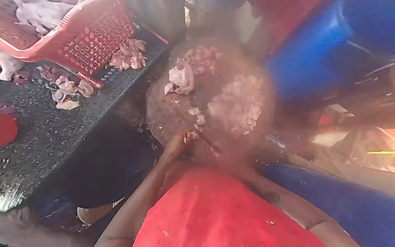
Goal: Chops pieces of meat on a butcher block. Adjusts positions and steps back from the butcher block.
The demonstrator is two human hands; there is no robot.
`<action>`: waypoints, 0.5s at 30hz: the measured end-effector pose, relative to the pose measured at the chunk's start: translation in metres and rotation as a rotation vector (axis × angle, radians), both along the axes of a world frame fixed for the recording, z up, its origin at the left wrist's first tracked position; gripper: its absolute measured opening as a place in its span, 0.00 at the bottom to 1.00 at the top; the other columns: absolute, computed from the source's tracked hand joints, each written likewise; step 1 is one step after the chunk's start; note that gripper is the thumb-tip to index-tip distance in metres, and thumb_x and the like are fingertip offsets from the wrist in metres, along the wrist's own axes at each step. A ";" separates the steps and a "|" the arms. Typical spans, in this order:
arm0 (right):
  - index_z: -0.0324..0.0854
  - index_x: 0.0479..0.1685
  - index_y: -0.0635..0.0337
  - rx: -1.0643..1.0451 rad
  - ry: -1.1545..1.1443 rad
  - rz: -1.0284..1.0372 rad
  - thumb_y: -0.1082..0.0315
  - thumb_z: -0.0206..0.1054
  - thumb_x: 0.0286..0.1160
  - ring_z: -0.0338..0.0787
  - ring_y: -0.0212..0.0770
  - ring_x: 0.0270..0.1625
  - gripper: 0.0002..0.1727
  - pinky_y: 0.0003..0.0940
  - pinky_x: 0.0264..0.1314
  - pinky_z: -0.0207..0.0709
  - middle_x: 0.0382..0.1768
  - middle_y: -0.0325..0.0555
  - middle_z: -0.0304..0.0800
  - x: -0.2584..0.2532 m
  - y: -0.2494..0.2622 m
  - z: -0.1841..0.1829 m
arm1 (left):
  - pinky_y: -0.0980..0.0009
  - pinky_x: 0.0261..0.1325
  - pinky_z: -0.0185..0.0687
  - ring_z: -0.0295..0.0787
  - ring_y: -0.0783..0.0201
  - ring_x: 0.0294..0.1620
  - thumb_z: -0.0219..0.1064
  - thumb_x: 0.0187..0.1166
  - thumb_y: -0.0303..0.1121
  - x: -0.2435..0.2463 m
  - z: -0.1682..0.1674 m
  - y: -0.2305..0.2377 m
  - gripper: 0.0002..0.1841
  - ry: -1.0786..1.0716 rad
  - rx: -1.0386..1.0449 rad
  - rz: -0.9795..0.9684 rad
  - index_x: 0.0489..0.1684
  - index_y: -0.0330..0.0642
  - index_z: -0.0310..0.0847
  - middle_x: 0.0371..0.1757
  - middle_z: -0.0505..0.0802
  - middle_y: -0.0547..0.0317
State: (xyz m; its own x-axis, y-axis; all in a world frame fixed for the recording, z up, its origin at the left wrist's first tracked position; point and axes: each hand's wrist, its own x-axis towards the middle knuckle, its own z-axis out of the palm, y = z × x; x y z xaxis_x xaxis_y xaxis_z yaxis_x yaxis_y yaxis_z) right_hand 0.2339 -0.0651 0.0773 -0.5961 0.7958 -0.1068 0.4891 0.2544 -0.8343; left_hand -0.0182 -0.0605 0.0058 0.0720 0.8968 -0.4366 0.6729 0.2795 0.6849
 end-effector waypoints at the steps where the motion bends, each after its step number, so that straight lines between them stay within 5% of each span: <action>1: 0.81 0.61 0.66 -0.170 -0.224 0.029 0.43 0.43 0.91 0.90 0.46 0.42 0.34 0.47 0.49 0.84 0.40 0.55 0.90 0.005 0.003 -0.013 | 0.44 0.63 0.83 0.90 0.46 0.56 0.64 0.85 0.36 -0.002 0.000 0.001 0.13 0.003 0.012 -0.003 0.55 0.36 0.84 0.55 0.90 0.42; 2: 0.79 0.66 0.64 -0.345 -0.401 0.038 0.43 0.43 0.93 0.91 0.53 0.51 0.33 0.55 0.59 0.82 0.47 0.59 0.89 0.008 0.009 -0.028 | 0.44 0.61 0.83 0.90 0.46 0.54 0.63 0.84 0.35 -0.003 -0.001 0.000 0.12 0.003 0.017 0.000 0.53 0.36 0.83 0.53 0.91 0.42; 4: 0.80 0.61 0.65 -0.458 -0.499 -0.003 0.43 0.42 0.94 0.89 0.56 0.52 0.33 0.58 0.60 0.79 0.47 0.61 0.87 0.011 0.015 -0.042 | 0.48 0.61 0.83 0.89 0.49 0.54 0.63 0.82 0.33 -0.009 -0.001 -0.002 0.10 -0.056 0.043 0.051 0.50 0.37 0.84 0.53 0.90 0.44; 9: 0.83 0.56 0.66 -0.243 -0.265 -0.125 0.45 0.46 0.93 0.86 0.46 0.39 0.31 0.48 0.50 0.81 0.35 0.51 0.85 0.006 0.027 -0.010 | 0.63 0.51 0.83 0.85 0.63 0.43 0.62 0.82 0.28 -0.013 -0.013 -0.005 0.08 -0.322 0.095 0.229 0.51 0.34 0.81 0.45 0.88 0.50; 12: 0.81 0.51 0.60 -0.109 0.086 -0.123 0.32 0.41 0.87 0.76 0.31 0.25 0.39 0.32 0.29 0.75 0.25 0.36 0.76 -0.013 0.023 0.024 | 0.52 0.64 0.83 0.88 0.54 0.57 0.62 0.87 0.35 -0.013 -0.026 -0.004 0.14 -0.143 -0.015 0.349 0.65 0.41 0.80 0.58 0.89 0.46; 15: 0.82 0.50 0.62 0.055 0.195 -0.049 0.26 0.37 0.83 0.82 0.27 0.31 0.46 0.27 0.36 0.81 0.31 0.39 0.83 -0.022 0.010 0.021 | 0.46 0.70 0.81 0.87 0.49 0.64 0.66 0.84 0.38 -0.014 -0.022 -0.005 0.16 -0.024 0.039 0.403 0.64 0.40 0.82 0.62 0.89 0.43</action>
